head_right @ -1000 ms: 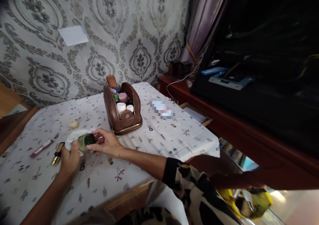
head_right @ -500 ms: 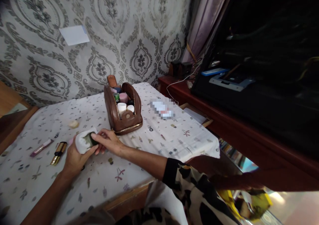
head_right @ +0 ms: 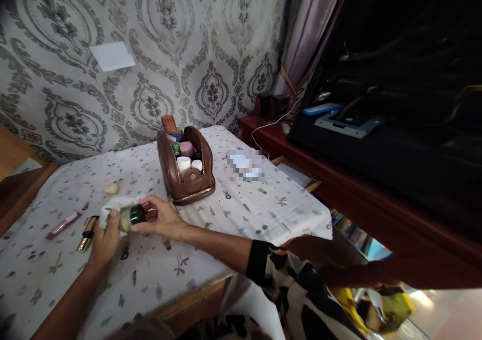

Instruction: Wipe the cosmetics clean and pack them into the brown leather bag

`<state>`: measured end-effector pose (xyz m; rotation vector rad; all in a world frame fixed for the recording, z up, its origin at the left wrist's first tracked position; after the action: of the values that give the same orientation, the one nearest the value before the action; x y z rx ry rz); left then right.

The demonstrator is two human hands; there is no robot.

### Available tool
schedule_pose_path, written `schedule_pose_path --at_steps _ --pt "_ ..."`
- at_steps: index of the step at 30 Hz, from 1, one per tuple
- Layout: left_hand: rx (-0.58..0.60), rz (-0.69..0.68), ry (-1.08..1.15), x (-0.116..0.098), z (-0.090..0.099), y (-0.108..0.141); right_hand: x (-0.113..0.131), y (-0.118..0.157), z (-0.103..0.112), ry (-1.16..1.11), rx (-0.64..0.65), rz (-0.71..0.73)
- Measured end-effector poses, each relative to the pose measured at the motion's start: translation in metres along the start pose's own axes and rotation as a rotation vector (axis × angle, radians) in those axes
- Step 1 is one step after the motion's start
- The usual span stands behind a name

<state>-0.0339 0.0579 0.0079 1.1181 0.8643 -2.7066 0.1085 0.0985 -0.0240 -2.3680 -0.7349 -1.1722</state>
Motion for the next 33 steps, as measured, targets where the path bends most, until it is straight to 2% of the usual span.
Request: schedule_pose_path --at_steps 5,9,12,18,24,29,33 --pt "0.083 -0.147 -0.062 -0.014 -0.005 0.0 0.006 0.0 0.005 0.02 -0.072 0.066" --pt "0.09 -0.247 -0.152 -0.022 -0.003 0.0 0.006 0.002 0.004 0.065 -0.084 0.106" --pt "0.092 -0.243 -0.186 -0.025 -0.003 -0.001 0.011 0.005 0.004 0.131 -0.101 0.172" --pt "0.135 -0.181 -0.174 -0.026 -0.007 0.001 0.03 0.012 0.005 0.454 -0.145 0.32" --pt "0.143 -0.165 -0.115 -0.024 -0.007 0.004 0.021 0.005 0.012 0.36 -0.18 0.274" --pt "0.066 -0.173 -0.106 -0.023 -0.003 0.007 0.018 0.002 0.011 0.26 -0.168 0.172" --pt "-0.012 -0.225 -0.131 -0.026 0.0 0.007 0.024 0.003 0.009 0.282 -0.151 0.19"
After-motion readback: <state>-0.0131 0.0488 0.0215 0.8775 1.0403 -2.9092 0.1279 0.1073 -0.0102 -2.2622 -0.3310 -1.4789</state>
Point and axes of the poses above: each hand's wrist, its own y-axis away from the middle knuckle, its own z-axis out of the back of the hand, x = y × z, the point moved 7 cm from there along -y, towards the middle knuckle, and after that the axes turned 10 degrees about -y, right-handed, at the moved point
